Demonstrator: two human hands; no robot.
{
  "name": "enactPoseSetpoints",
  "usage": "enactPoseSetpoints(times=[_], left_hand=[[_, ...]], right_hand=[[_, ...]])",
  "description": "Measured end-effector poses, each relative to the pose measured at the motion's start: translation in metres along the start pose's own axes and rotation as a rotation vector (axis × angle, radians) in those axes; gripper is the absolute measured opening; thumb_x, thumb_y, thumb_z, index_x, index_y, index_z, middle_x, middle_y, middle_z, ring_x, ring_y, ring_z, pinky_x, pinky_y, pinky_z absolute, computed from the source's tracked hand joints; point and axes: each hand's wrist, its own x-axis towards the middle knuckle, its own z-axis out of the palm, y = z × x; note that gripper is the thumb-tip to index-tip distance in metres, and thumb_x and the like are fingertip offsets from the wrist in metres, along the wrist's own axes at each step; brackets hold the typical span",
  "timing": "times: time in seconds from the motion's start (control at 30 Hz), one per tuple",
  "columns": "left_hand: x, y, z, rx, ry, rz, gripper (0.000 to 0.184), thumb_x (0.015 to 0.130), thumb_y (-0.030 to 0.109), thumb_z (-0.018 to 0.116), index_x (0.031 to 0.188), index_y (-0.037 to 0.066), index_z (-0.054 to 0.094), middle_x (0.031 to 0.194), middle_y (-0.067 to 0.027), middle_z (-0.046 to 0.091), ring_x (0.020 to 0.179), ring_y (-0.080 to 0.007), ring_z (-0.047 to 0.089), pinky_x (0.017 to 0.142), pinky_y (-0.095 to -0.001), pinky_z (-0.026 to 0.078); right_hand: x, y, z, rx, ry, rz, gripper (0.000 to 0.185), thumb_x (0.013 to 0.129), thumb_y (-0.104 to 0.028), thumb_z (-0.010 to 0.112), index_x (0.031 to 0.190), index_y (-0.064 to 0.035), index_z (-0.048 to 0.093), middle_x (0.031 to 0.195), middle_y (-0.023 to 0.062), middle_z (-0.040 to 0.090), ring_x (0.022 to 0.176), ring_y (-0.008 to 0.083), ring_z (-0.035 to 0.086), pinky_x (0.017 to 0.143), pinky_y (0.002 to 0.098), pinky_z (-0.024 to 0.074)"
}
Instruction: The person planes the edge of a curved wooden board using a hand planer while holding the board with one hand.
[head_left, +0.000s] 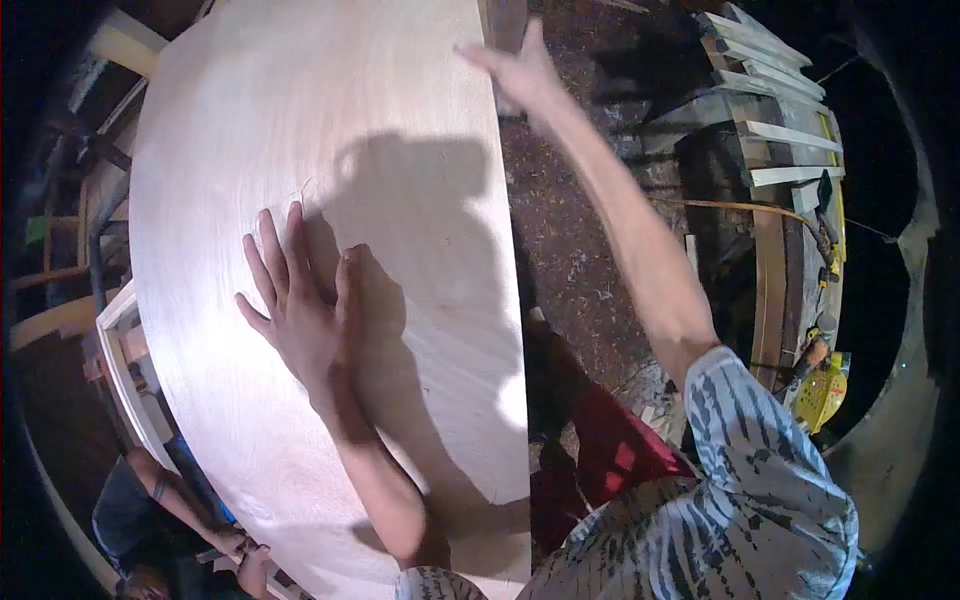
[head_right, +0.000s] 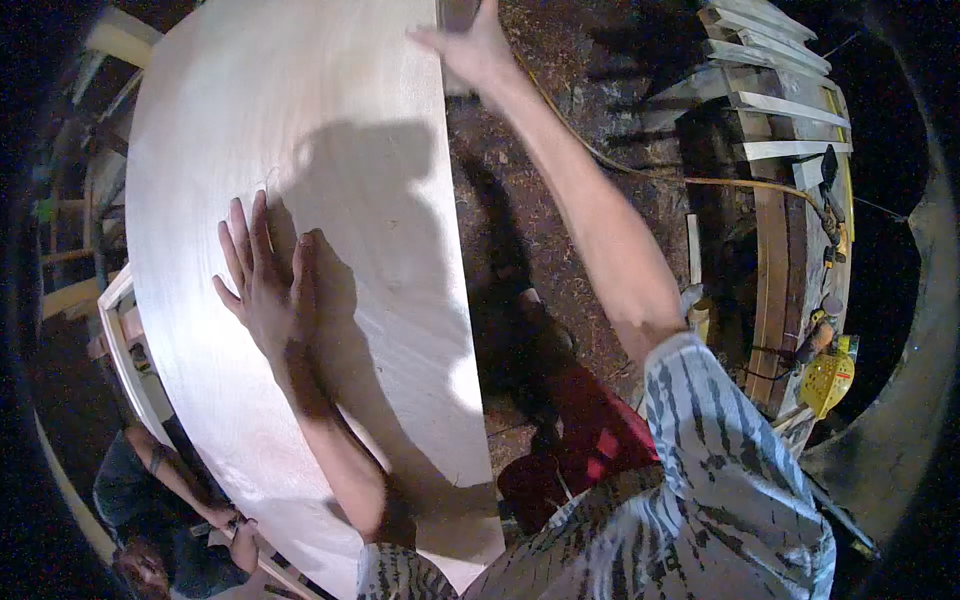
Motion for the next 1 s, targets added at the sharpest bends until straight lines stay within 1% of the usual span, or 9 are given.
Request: enactPoseSetpoints(times=[0.07,0.23,0.4,0.43,0.5,0.67,0.8,0.87,1.0], left_hand=[[-0.013,0.008,-0.011,0.010,0.000,-0.010,0.071,0.095,0.062,0.055,0.158,0.033,0.040,0.169,-0.0004,0.028,0.158,-0.0277,0.018,0.120,-0.0713,0.009],[0.005,-0.002,0.000,0.035,0.064,-0.011,0.070,0.095,0.059,0.056,0.158,0.033,0.040,0.169,-0.0002,0.029,0.158,-0.0280,0.018,0.120,-0.0707,0.010],[0.003,0.001,-0.004,-0.007,0.058,-0.007,0.070,0.095,0.060,0.056,0.158,0.032,0.040,0.169,-0.0013,0.029,0.158,-0.0283,0.018,0.121,-0.0705,0.010],[0.003,-0.001,-0.003,0.012,0.038,0.002,0.071,0.095,0.060,0.056,0.158,0.032,0.040,0.169,-0.0015,0.028,0.158,-0.0282,0.018,0.120,-0.0704,0.011],[0.008,-0.002,-0.006,0.035,0.034,0.025,0.071,0.095,0.060,0.056,0.158,0.031,0.040,0.169,-0.0018,0.028,0.158,-0.0282,0.018,0.120,-0.0703,0.011],[0.009,0.001,-0.015,0.027,-0.032,0.003,0.076,0.092,0.058,0.060,0.157,0.021,0.044,0.169,-0.0055,0.028,0.158,-0.0326,0.018,0.120,-0.0701,0.010],[0.012,0.011,-0.019,0.007,-0.105,-0.032,0.075,0.094,0.058,0.055,0.154,0.012,0.047,0.169,-0.0056,0.029,0.158,-0.0325,0.017,0.122,-0.0667,0.005],[0.018,0.011,-0.016,0.002,-0.101,-0.031,0.073,0.098,0.061,0.046,0.154,0.014,0.047,0.168,-0.0102,0.031,0.158,-0.0357,0.018,0.121,-0.0670,0.004],[0.022,0.016,-0.021,-0.014,-0.117,-0.050,0.072,0.098,0.059,0.047,0.155,0.015,0.045,0.168,-0.0112,0.030,0.158,-0.0371,0.018,0.120,-0.0690,0.004]], right_hand=[[-0.007,-0.003,-0.007,-0.045,-0.018,0.160,0.129,0.083,-0.052,0.081,0.159,0.0080,-0.004,0.158,0.0365,0.030,0.143,0.0403,0.043,0.118,0.0457,0.0400],[-0.247,-0.053,0.013,-0.107,-0.153,0.393,0.115,0.086,-0.010,0.078,0.157,0.0110,-0.010,0.157,0.0320,0.033,0.147,0.0360,0.037,0.122,0.0476,0.0315],[-0.509,-0.058,0.008,-0.461,-0.274,0.002,0.113,0.092,-0.041,0.076,0.156,0.0108,0.000,0.151,0.0338,0.039,0.143,0.0370,0.042,0.115,0.0479,0.0370],[-0.498,-0.071,0.007,-0.578,-0.258,-0.159,0.111,0.092,-0.040,0.076,0.156,0.0103,0.001,0.150,0.0331,0.040,0.142,0.0368,0.043,0.114,0.0477,0.0383],[-0.448,-0.075,0.025,0.193,-0.074,0.351,0.104,0.094,-0.029,0.077,0.157,0.0057,0.002,0.148,0.0284,0.044,0.138,0.0322,0.047,0.111,0.0452,0.0417],[-0.164,-0.028,0.017,0.027,-0.074,0.290,0.090,0.092,-0.013,0.078,0.154,0.0015,0.014,0.141,0.0203,0.049,0.131,0.0281,0.049,0.111,0.0445,0.0420],[0.081,-0.008,0.000,0.320,-0.057,0.388,0.119,0.083,-0.031,0.086,0.162,-0.0005,0.002,0.152,0.0253,0.044,0.134,0.0298,0.052,0.109,0.0435,0.0473],[0.172,0.003,-0.007,0.090,0.042,0.291,0.121,0.080,-0.039,0.087,0.161,-0.0001,0.006,0.150,0.0268,0.046,0.131,0.0320,0.055,0.106,0.0451,0.0495],[0.234,0.008,-0.020,0.036,-0.016,0.157,0.128,0.080,-0.043,0.086,0.162,-0.0002,-0.003,0.151,0.0293,0.045,0.130,0.0339,0.057,0.105,0.0460,0.0508]])
